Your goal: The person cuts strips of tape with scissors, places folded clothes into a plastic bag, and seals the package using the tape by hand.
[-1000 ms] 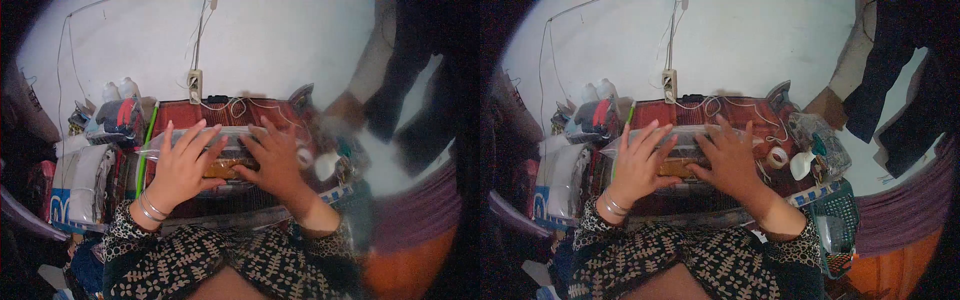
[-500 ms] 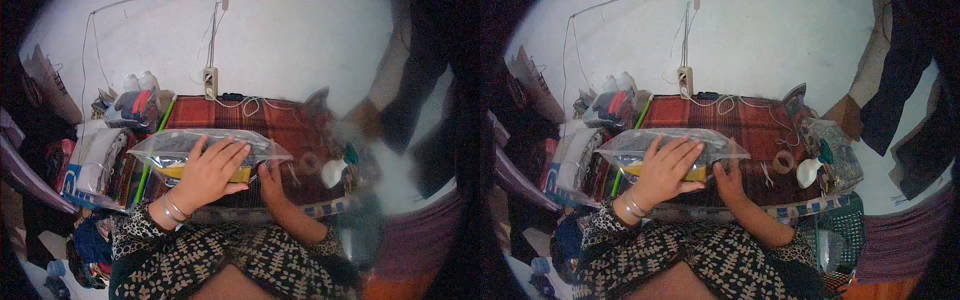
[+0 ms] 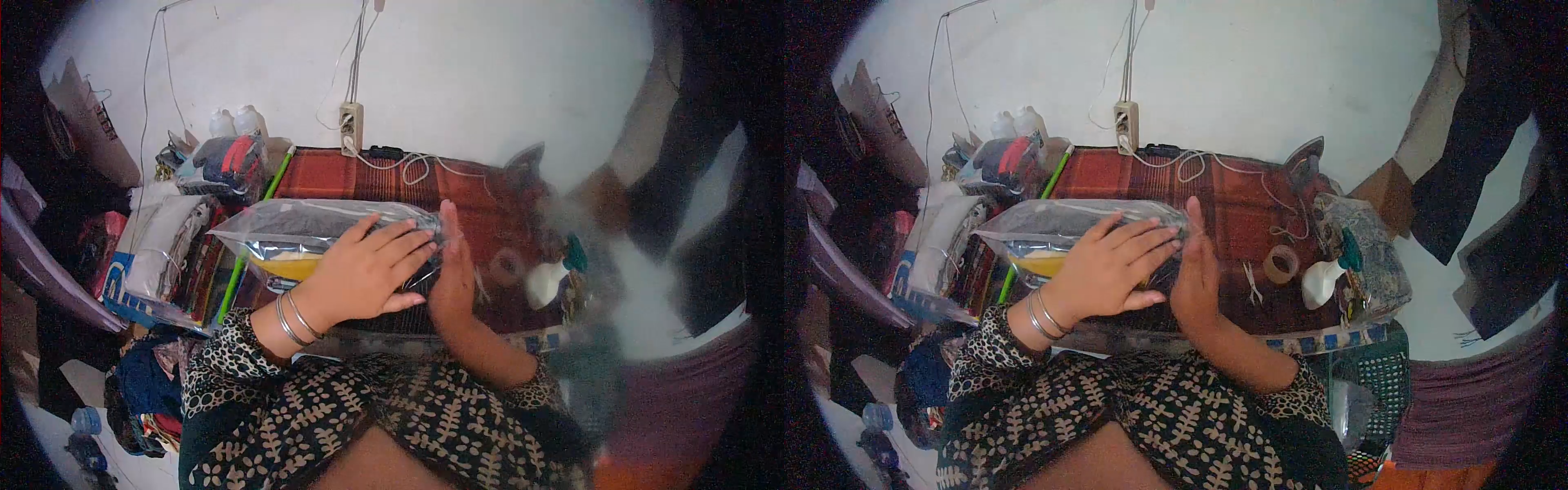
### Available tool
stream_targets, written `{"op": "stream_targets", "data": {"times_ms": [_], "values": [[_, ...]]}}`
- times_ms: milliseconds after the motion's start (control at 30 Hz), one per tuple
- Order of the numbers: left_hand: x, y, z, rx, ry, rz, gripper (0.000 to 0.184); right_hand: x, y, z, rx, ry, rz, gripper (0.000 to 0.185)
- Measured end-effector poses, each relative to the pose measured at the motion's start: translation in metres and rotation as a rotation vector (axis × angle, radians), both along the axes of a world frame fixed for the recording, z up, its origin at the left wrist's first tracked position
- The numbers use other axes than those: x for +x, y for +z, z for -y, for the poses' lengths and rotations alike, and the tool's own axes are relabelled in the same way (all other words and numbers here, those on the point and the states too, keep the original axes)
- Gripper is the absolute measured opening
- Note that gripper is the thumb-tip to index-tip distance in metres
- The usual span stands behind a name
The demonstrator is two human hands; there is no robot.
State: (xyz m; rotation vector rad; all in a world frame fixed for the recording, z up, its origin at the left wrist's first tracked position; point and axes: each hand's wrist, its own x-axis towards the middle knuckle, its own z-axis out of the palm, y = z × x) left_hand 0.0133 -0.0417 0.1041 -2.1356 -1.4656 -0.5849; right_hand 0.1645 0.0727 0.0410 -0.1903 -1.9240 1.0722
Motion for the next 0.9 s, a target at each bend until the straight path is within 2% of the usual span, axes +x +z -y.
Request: {"op": "stream_targets", "data": {"times_ms": [167,400,600,667,700,767,800,867,900], "values": [[0.003,0.003,-0.001,-0.036,-0.038,0.008,0.061,0.014,0.009,0.003,0.109,-0.071,-0.025,0.062],[0.000,0.001,0.004,-0.131,-0.115,0.065,0.069,-0.009,-0.019,0.026,0.173,-0.147,-0.081,0.063],[-0.012,-0.015,0.010,0.043,-0.245,0.143,0.063,-0.012,-0.021,0.023,0.322,-0.158,-0.069,0.063],[-0.015,-0.019,0.014,0.116,-0.349,0.341,0.061,-0.008,-0.019,0.019,0.397,-0.154,-0.054,0.062],[-0.013,-0.017,0.016,0.115,-0.350,0.344,0.061,-0.005,-0.012,0.020,0.459,-0.155,-0.003,0.059],[-0.008,-0.009,0.021,0.181,-0.214,0.391,0.052,-0.003,-0.009,0.020,0.519,-0.159,0.053,0.057],[-0.006,-0.009,0.023,0.181,-0.220,0.394,0.052,-0.003,-0.010,0.018,0.527,-0.126,0.033,0.055],[-0.003,-0.010,0.029,0.193,-0.014,0.120,0.051,-0.001,-0.011,0.019,0.536,-0.101,0.014,0.052],[-0.002,-0.010,0.031,0.193,-0.023,0.119,0.051,-0.001,-0.009,0.021,0.535,-0.101,0.025,0.051]]}}
